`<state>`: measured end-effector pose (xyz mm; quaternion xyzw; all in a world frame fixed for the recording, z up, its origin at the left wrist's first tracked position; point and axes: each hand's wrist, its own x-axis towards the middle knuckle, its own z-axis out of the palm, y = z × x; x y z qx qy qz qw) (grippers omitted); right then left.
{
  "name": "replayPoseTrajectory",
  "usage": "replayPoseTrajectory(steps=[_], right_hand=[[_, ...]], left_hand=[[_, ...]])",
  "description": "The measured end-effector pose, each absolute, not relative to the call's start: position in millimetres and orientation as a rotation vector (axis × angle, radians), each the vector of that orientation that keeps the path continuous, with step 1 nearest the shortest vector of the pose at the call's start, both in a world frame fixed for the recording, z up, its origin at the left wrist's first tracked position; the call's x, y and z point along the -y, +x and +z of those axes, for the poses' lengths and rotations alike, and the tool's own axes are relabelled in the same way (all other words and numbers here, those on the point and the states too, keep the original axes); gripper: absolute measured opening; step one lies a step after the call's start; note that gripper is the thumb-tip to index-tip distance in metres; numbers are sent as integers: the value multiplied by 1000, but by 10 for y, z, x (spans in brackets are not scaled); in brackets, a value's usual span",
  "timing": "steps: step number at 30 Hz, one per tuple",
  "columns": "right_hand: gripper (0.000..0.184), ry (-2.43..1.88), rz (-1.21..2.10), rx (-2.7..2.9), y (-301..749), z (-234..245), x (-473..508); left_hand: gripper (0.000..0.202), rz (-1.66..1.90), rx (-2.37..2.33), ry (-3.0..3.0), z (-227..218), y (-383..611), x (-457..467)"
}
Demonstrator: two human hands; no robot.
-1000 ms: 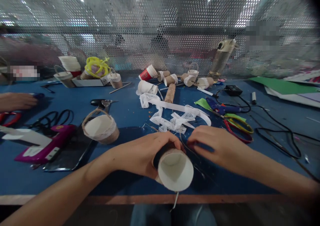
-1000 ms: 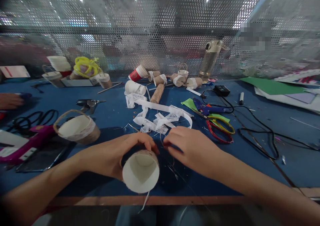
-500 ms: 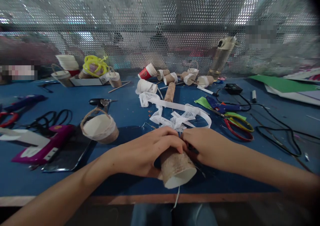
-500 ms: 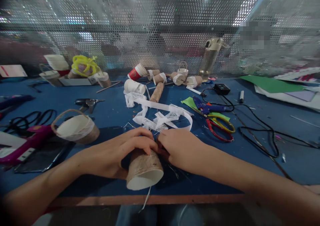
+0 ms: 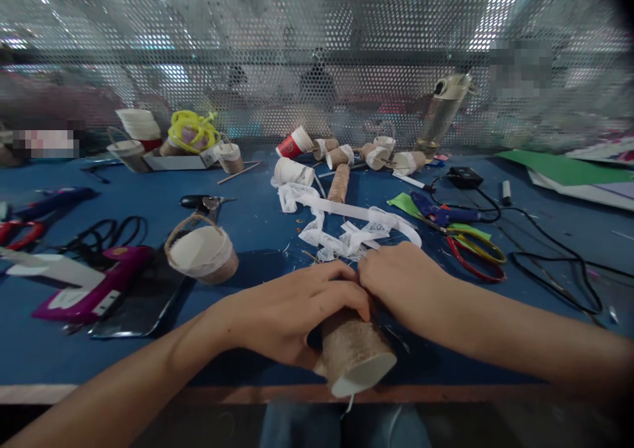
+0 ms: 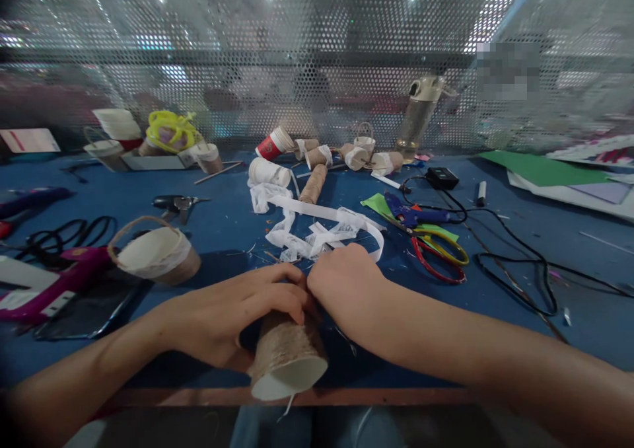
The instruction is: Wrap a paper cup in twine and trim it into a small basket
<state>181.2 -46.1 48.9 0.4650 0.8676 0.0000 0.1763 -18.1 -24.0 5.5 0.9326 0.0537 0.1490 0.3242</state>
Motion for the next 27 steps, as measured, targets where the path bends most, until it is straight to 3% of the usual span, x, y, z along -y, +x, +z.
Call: replayPoseTrajectory(steps=[5,13,18,23,27], right_hand=[[17,1376,101,-2457,1876,389,369],[14,1488,522,-2629,2198,304,36],[17,1595,331,-2829,2310,408,-50],[27,1636,378,-3089,2404,578,-48],[29,1284,-87,-3287,2319,496,22]], left_hand=[[61,423,-74,2270,44,-179,235],[71,364,-55,2197,-9,-130,247],[69,349,-66,2220,-28,-121,270],[70,309,-63,2238,-22,-119,266],[66,259,-105,2254,31,-120,269]])
